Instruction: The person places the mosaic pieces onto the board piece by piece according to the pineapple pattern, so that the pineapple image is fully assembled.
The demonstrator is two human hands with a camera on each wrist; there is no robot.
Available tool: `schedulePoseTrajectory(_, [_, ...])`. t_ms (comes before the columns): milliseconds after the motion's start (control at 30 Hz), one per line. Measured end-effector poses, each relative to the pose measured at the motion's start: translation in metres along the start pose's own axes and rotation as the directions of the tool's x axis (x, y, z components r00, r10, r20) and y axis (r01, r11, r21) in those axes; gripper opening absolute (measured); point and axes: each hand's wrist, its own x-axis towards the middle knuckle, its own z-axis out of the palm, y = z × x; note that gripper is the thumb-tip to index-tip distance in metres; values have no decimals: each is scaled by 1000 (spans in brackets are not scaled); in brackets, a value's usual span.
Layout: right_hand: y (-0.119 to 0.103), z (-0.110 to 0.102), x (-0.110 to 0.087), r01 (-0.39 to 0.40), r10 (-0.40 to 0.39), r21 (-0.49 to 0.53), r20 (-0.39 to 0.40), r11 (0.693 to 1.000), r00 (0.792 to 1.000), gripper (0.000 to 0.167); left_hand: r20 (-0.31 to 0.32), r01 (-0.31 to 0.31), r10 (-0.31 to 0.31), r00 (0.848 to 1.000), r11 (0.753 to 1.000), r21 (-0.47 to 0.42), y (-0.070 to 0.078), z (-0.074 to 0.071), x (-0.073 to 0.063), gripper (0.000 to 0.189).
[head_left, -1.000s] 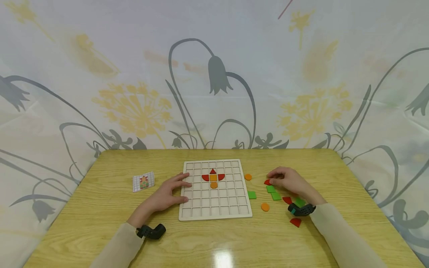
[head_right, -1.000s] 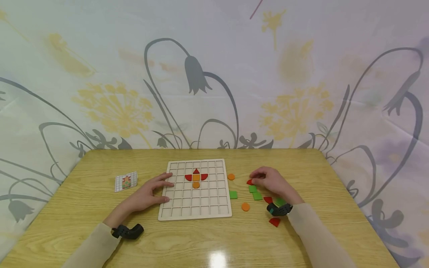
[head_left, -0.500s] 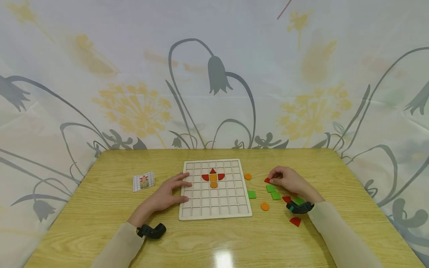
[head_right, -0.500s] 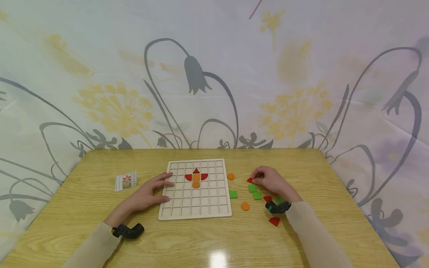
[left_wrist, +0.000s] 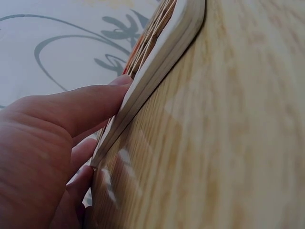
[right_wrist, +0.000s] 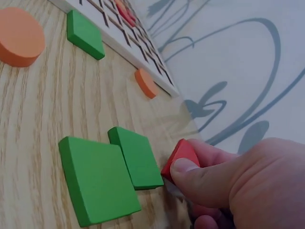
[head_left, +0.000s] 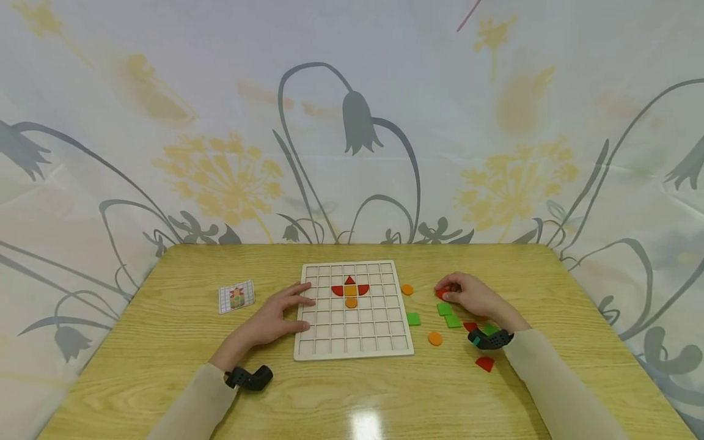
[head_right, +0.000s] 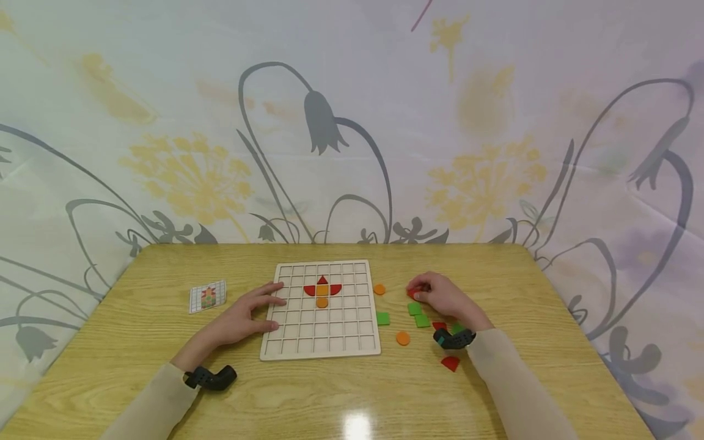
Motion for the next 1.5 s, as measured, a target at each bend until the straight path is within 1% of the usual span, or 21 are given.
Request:
schedulePoseTrajectory(200, [-4,3,2,-7,9,52,-32,999,999,9,1,0,0,1000,1000,-3,0,1,0,42])
schedulePoseTrajectory(333, [-13,13,6,-11,16,81,-65,997,998,9,2,0,0,1000,1000,0,0,1,0,42])
schedulePoseTrajectory(433, [-25,23,10,-9,17,101,-84,995,996,9,4,-3,3,1000,1000,-3,0,0,1,42])
schedulePoseTrajectory(533, [-37,32,17,47,-37,86,-113,995,993,9,7,-2,2,1000,1000,1,1,0,1,42])
schedulePoseTrajectory(633, [-51,41,25,107,-94,96,-123,990,988,8,7,0,0,1000,1000,13,1,0,1,42])
schedulePoseTrajectory(733, [-62,51,32,135,-121,127,-115,983,986,7,5,2,-2,1000,1000,16,0,0,1,42])
schedulePoseTrajectory(867, [-73,64,39,145,-132,191,-82,971,988,7,4,3,-3,1000,1000,14,0,0,1,42])
schedulePoseTrajectory(967, [-79,73,43,155,-148,216,-52,964,988,8,3,6,-6,1000,1000,8,1,1,1,42])
schedulePoseTrajectory(1067, [-82,80,48,184,-179,189,-43,965,983,6,2,8,-8,1000,1000,2,1,1,1,42])
schedulePoseTrajectory(1233, [-86,90,54,229,-222,110,-71,967,972,4,-4,6,-6,1000,1000,2,1,1,1,42])
schedulePoseTrajectory(1500, [-95,99,56,202,-190,123,-102,972,977,3,-2,9,-9,1000,1000,1,-1,0,0,41])
